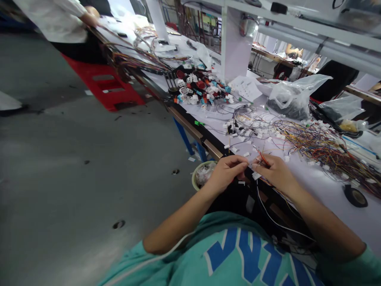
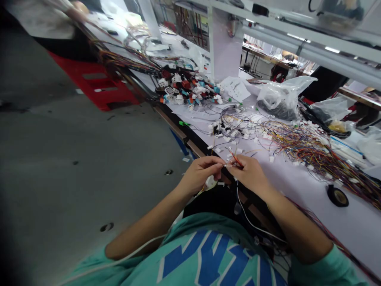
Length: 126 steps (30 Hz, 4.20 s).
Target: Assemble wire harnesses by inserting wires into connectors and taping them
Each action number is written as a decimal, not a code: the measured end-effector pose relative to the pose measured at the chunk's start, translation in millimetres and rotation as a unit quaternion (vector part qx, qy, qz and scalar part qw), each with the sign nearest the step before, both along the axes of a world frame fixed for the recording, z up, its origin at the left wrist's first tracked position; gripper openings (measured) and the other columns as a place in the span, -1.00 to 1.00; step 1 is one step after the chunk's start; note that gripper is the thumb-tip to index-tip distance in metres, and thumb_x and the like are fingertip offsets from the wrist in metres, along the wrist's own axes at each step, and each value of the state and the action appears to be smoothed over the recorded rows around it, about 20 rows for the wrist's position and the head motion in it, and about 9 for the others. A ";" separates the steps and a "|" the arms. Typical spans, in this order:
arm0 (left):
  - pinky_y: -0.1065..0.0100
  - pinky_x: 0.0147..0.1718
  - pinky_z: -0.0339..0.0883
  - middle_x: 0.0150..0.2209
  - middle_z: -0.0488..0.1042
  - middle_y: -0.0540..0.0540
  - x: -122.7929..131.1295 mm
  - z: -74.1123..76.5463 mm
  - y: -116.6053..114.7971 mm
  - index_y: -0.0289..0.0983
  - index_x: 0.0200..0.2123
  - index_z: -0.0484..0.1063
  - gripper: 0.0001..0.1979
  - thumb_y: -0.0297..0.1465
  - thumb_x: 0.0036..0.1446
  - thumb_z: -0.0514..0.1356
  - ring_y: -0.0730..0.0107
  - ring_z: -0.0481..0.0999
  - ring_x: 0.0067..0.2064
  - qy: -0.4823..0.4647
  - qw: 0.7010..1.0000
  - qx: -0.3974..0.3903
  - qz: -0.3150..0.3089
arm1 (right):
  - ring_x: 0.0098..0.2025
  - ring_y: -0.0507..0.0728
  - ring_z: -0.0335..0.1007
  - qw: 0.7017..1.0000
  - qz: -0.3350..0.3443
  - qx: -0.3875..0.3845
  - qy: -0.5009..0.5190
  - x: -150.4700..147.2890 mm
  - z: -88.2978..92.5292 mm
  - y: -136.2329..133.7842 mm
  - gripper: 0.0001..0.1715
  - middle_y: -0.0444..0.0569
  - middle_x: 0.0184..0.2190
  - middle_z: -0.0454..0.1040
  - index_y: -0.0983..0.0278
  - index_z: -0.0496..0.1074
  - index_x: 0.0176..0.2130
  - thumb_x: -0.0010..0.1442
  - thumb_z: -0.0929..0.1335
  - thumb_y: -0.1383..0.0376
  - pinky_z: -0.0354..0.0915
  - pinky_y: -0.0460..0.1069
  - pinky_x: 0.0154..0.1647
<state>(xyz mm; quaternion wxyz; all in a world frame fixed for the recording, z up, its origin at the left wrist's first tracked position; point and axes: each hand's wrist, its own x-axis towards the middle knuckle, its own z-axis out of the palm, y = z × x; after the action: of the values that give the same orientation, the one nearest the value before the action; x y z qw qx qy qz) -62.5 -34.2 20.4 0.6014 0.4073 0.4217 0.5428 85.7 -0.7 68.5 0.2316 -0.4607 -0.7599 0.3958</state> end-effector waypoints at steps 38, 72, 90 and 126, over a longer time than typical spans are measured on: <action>0.50 -0.60 0.38 -0.57 0.46 0.02 15.8 11.5 -3.9 -0.31 -0.34 0.44 -0.76 -0.36 -0.15 0.30 0.49 0.48 -0.55 0.011 0.998 0.062 -0.010 | -0.64 -0.09 -0.01 0.990 -0.037 0.131 -0.021 22.7 9.0 -13.7 -0.86 -0.21 -0.73 0.16 0.28 0.19 -0.66 -0.13 0.21 0.32 -0.04 -0.15 -0.60; 0.45 -0.57 0.40 -0.47 0.53 -0.08 15.6 17.8 -7.9 -0.30 -0.35 0.51 -0.79 -0.37 -0.13 0.26 0.41 0.50 -0.50 0.147 0.984 0.094 0.039 | -0.65 -0.09 0.01 0.994 -0.066 0.086 -0.021 20.0 11.3 -16.6 -0.94 -0.23 -0.74 0.17 0.27 0.18 -0.65 -0.20 0.21 0.37 -0.02 -0.15 -0.60; 0.48 -0.58 0.36 -0.54 0.51 -0.04 23.2 12.0 -6.9 -0.32 -0.39 0.52 -0.82 -0.41 -0.16 0.24 0.46 0.48 -0.56 0.142 0.984 0.093 0.047 | -0.62 -0.09 0.02 0.999 -0.046 0.007 0.000 20.8 6.5 -12.1 -0.92 -0.24 -0.70 0.16 0.28 0.19 -0.62 -0.13 0.21 0.36 -0.01 -0.16 -0.61; 0.49 -0.58 0.39 -0.47 0.46 0.06 29.3 10.5 -0.4 -0.27 -0.36 0.42 -0.63 -0.30 -0.30 0.38 0.55 0.45 -0.57 -0.107 0.994 0.006 0.004 | -0.63 -0.09 -0.01 0.997 -0.051 0.043 0.048 31.0 13.2 0.4 -0.91 -0.25 -0.68 0.14 0.27 0.23 -0.57 -0.10 0.23 0.29 -0.03 -0.13 -0.59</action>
<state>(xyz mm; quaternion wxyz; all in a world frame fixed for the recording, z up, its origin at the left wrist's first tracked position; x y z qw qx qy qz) -33.2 -34.6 30.9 0.6384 0.3488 0.3538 0.5880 116.6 -0.2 81.7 0.3073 -0.4689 -0.7396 0.3724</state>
